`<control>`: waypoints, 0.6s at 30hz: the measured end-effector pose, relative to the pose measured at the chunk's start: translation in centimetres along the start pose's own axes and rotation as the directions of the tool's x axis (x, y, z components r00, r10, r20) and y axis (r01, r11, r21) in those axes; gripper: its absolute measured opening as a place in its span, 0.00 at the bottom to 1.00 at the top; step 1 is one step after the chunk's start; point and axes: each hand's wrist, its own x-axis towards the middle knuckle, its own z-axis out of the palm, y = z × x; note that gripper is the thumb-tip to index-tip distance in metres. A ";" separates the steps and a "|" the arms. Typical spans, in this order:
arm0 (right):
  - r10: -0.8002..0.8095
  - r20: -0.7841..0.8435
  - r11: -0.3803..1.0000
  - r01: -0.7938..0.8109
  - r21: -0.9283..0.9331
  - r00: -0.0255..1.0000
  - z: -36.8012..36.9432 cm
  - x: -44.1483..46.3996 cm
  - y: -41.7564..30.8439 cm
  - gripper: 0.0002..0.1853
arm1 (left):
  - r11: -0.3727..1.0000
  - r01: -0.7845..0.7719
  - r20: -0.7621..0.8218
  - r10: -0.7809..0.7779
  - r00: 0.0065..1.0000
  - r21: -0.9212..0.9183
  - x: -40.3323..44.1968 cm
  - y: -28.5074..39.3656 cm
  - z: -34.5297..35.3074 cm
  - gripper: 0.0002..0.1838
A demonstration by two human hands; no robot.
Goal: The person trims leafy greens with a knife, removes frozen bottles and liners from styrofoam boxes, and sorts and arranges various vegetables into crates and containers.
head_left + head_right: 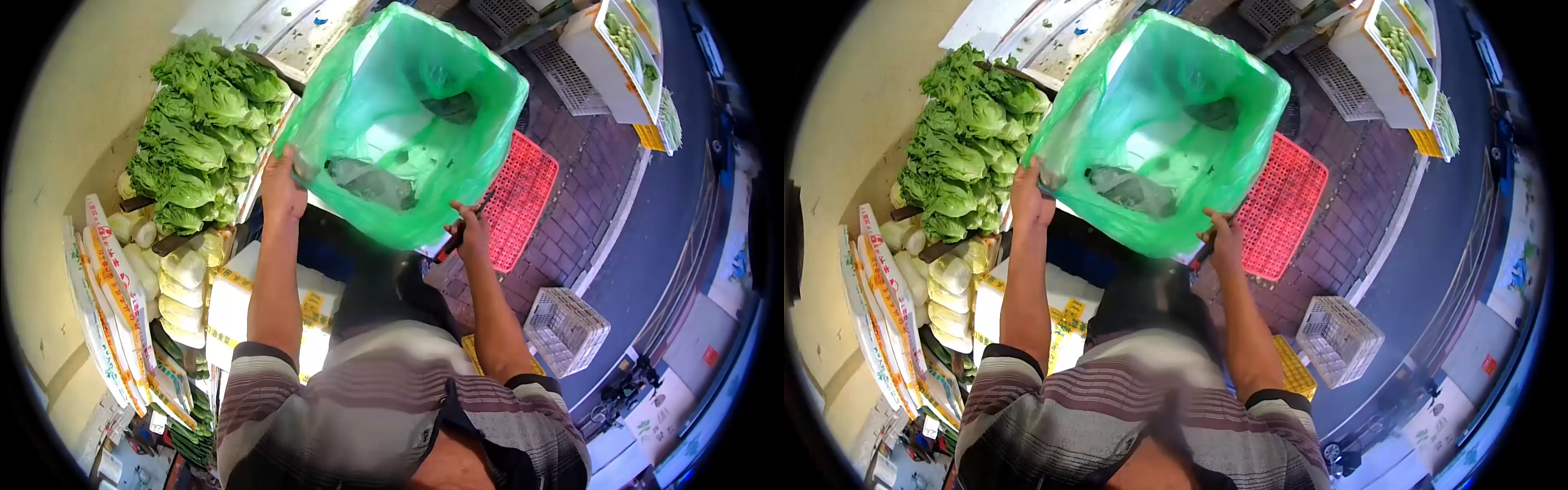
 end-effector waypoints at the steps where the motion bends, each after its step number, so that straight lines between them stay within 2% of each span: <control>1: 0.014 0.012 0.995 -0.015 0.094 1.000 0.4 0.3 -0.5 0.07 | 1.000 0.012 0.135 -0.012 0.991 0.007 -0.7 0.5 0.8 0.07; 2: 0.026 0.028 0.982 -0.030 0.185 0.999 0.8 0.8 -1.1 0.07 | 0.997 0.038 0.035 -0.041 0.999 0.071 -1.5 0.0 2.3 0.08; 3: 0.034 0.049 0.960 -0.046 0.276 0.998 1.2 1.4 -1.6 0.07 | 0.990 0.092 0.161 -0.108 0.981 0.103 -1.7 -0.7 1.8 0.07; 4: 0.046 0.030 0.968 -0.052 0.246 0.998 1.4 2.1 -1.4 0.10 | 0.992 0.107 0.189 -0.118 0.975 0.066 -3.0 -0.1 2.9 0.07; 5: 0.034 -0.037 0.999 -0.033 0.021 0.999 1.7 3.0 -1.3 0.12 | 0.992 0.123 0.219 -0.127 0.967 0.032 -4.1 0.5 4.1 0.07; 7: -0.020 -0.166 0.906 -0.053 -0.421 0.986 2.1 3.8 -0.5 0.18 | 0.999 0.010 0.215 -0.003 0.977 -0.035 -5.2 2.0 5.7 0.07; 8: -0.332 -0.040 0.684 0.212 -0.698 0.942 -0.2 6.4 4.1 0.26 | 0.997 -0.044 0.204 0.057 0.977 -0.067 -5.9 2.5 6.1 0.07; 9: -0.286 0.126 0.608 0.281 -0.742 0.950 -0.8 6.1 5.7 0.27 | 0.996 -0.050 0.172 0.061 0.983 -0.067 -6.5 2.8 6.4 0.07; 11: -0.151 0.434 0.455 0.452 -0.767 0.888 -1.7 4.7 7.6 0.27 | 0.995 -0.072 0.118 0.080 0.990 -0.069 -6.7 3.3 6.9 0.07; 12: -0.093 0.511 0.262 0.516 -0.816 0.855 -1.0 2.6 6.0 0.24 | 0.989 -0.083 0.231 0.109 0.967 -0.118 -6.1 3.1 5.0 0.07; 15: 0.004 0.425 0.189 0.417 -0.889 0.905 -2.5 0.6 4.4 0.21 | 0.974 -0.190 0.040 0.197 0.980 -0.121 -5.7 6.5 7.5 0.07; 16: -0.174 0.476 0.208 0.505 -0.838 0.862 -3.6 1.0 4.6 0.19 | 0.972 -0.173 -0.032 0.170 0.985 -0.157 -6.4 7.6 9.8 0.08; 18: -0.203 0.319 0.348 0.372 -0.860 0.926 -3.2 0.2 -0.8 0.15 | 0.962 -0.240 -0.136 0.222 0.965 -0.130 -6.5 10.3 12.0 0.08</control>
